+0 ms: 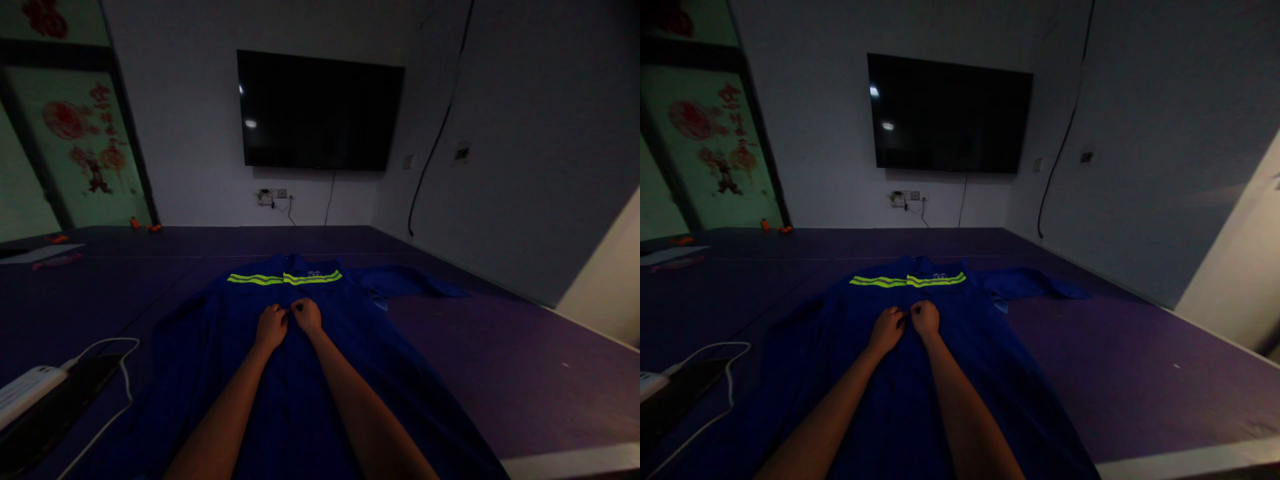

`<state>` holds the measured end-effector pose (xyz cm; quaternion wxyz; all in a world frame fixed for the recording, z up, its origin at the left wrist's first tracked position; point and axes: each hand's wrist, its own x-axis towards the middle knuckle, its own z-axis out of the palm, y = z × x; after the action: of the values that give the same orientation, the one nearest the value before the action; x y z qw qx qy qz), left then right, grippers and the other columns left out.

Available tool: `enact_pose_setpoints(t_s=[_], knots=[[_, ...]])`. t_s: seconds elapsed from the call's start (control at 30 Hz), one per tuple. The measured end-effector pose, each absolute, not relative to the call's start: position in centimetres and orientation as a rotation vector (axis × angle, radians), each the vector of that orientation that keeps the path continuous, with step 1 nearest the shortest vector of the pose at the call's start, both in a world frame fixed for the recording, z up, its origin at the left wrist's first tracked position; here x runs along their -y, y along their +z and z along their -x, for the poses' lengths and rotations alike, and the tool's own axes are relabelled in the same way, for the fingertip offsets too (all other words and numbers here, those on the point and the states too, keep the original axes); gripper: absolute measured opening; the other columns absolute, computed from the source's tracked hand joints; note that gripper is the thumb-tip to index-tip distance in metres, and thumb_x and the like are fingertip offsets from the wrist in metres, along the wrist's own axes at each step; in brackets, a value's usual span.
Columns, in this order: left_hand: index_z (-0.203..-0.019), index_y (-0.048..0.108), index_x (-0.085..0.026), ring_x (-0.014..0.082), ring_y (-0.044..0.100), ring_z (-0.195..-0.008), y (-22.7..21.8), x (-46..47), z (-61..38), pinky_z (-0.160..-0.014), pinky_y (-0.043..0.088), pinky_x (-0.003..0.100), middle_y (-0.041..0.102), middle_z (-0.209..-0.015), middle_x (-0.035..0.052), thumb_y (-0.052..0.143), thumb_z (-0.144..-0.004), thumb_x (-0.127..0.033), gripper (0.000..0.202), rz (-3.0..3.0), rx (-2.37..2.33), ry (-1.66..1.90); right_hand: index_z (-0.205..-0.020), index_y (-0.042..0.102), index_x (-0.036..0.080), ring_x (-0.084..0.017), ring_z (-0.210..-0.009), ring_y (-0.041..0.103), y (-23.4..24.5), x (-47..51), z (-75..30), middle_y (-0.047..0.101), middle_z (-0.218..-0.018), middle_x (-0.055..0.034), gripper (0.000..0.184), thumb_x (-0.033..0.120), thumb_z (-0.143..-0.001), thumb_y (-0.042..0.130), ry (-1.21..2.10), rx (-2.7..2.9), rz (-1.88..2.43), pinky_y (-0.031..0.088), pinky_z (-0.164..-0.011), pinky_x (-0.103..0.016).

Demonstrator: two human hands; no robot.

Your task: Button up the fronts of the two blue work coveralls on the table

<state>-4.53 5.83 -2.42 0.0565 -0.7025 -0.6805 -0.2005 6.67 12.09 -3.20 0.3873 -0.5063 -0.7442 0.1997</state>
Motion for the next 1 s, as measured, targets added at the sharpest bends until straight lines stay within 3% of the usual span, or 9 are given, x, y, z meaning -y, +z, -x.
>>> enact_pose_setpoints(t_s=[1.0], knots=[[-0.105, 0.059, -0.022, 0.0172, 0.050, -0.095, -2.33, -5.74, 4.44, -0.083, 0.037, 0.028, 0.056, -0.100, 0.0060, 0.041, -0.082, -0.021, 0.029, 2.134, 2.098, -0.584, -0.078, 0.068, 0.022, -0.014, -0.084, 0.061, -3.17, -12.04, -6.68, 0.068, -0.087, -0.0013, 0.018, 0.017, -0.073, 0.052, 0.500, 1.898, 1.293, 0.043, -0.075, -0.020]])
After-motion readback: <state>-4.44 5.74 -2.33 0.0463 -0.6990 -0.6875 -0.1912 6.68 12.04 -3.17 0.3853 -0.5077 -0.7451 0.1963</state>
